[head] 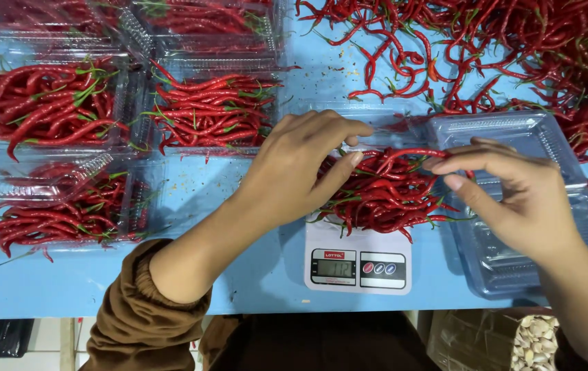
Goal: The person sorts red chili peppers by hand, places them onto a digital scale to check their weight, and then transfers them into plastic containers.
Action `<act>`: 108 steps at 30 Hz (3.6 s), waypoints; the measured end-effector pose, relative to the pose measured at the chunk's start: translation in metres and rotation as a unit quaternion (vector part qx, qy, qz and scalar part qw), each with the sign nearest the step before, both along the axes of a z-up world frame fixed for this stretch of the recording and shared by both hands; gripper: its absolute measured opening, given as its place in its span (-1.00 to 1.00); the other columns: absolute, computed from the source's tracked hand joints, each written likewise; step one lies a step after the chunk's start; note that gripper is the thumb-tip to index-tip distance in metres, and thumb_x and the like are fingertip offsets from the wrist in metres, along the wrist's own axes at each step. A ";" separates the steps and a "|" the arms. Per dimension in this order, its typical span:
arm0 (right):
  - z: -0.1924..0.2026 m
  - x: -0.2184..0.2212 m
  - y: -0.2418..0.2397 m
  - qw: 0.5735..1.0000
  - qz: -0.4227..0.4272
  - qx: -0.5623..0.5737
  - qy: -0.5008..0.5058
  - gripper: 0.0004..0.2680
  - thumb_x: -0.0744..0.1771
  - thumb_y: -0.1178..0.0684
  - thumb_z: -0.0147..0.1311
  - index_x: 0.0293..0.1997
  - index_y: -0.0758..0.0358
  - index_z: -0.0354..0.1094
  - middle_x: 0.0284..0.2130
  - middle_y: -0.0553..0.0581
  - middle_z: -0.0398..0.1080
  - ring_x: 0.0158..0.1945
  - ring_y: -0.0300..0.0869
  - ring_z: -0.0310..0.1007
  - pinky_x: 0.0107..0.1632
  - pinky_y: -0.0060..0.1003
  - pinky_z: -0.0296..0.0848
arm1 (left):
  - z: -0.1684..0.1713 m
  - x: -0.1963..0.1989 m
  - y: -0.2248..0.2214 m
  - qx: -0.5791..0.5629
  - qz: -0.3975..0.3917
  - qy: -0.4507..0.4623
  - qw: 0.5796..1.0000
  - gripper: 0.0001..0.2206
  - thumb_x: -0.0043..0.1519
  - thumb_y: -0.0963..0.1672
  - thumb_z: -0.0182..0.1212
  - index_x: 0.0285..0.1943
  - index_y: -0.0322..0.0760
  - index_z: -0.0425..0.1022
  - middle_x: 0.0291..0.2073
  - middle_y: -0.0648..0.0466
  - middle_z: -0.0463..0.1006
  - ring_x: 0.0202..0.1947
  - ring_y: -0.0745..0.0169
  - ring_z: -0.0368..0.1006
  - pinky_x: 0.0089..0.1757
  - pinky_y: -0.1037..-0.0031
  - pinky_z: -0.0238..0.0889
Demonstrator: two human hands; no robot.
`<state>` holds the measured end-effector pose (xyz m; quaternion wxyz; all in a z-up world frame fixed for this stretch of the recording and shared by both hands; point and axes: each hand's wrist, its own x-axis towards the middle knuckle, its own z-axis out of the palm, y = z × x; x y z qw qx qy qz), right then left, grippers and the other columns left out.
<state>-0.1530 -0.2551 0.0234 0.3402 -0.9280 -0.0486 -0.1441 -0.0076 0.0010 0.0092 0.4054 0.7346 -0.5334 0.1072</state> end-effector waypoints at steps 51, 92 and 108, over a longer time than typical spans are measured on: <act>-0.077 0.083 -0.077 0.932 -0.093 0.321 0.139 -0.79 0.25 0.43 0.09 -0.15 0.25 0.37 0.11 0.09 0.49 0.05 -0.16 0.56 0.13 -0.32 0.55 | 0.010 0.009 0.022 0.320 0.163 0.192 0.913 -0.72 0.24 -0.03 0.14 0.10 -0.14 0.45 -0.24 0.02 0.70 -0.19 -0.30 0.55 -0.22 -0.09 0.35; -0.029 -0.013 -0.019 0.874 -0.179 0.373 0.256 -0.65 0.32 0.34 -0.08 0.27 0.26 0.21 0.04 0.25 0.32 0.00 0.02 0.31 0.09 -0.09 0.27 | -0.006 -0.051 0.040 0.101 0.103 0.403 0.904 -0.20 0.21 0.06 0.19 0.60 -0.11 -0.13 -0.31 0.12 0.42 -0.46 0.21 0.35 -0.29 0.38 0.23; 0.039 0.084 0.061 0.812 -0.159 0.523 0.203 -0.51 0.30 0.18 -0.13 0.44 -0.17 0.08 0.09 0.11 0.36 0.04 -0.07 0.38 0.02 0.10 0.45 | 0.074 0.034 0.079 0.071 0.108 0.224 0.966 -0.16 0.19 0.17 0.10 0.54 -0.29 -0.11 0.22 -0.13 0.32 0.13 0.08 0.38 0.02 0.33 0.25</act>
